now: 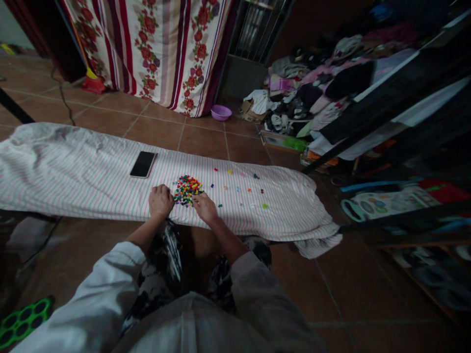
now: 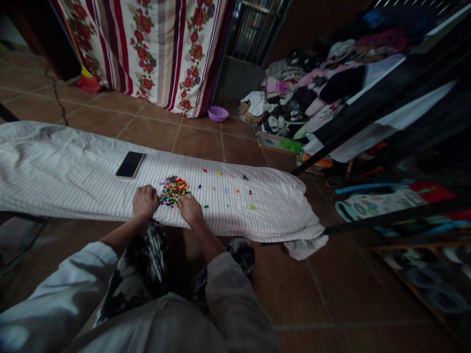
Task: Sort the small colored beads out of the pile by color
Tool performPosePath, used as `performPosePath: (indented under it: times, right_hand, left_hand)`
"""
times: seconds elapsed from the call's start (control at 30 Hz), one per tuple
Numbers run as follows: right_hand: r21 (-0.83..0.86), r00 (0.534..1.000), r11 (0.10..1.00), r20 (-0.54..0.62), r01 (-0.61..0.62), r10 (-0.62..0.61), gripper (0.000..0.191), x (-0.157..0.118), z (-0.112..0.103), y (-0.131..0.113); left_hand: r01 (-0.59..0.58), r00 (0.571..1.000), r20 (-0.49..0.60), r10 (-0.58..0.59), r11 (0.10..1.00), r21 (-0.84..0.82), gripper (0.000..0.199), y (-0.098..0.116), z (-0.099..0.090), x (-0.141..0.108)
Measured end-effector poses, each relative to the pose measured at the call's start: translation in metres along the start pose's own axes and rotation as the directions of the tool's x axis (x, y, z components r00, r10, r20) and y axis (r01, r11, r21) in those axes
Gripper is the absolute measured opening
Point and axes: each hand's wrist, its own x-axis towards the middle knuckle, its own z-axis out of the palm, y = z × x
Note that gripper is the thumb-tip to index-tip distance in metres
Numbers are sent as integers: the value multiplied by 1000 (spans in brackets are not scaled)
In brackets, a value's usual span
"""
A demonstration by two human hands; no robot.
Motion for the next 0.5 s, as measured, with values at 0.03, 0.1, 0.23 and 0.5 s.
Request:
performPosePath:
  times: [0.03, 0.1, 0.23, 0.5]
  right_hand:
    - [-27, 1000, 1000, 16, -7, 7, 21, 3, 1, -2]
    - [-58, 999, 998, 43, -6, 9, 21, 7, 1, -3]
    - [-63, 999, 998, 46, -6, 9, 23, 9, 1, 0]
    - [-115, 994, 993, 104, 2, 10, 24, 9, 1, -2]
  left_hand:
    - [2, 1000, 3, -2, 1000, 1, 17, 0, 0, 0]
    - [2, 1000, 3, -2, 1000, -3, 18, 0, 1, 0]
    - [2, 1000, -9, -2, 1000, -22, 19, -1, 3, 0]
    - [18, 1000, -5, -19, 999, -51, 20, 1, 0, -1]
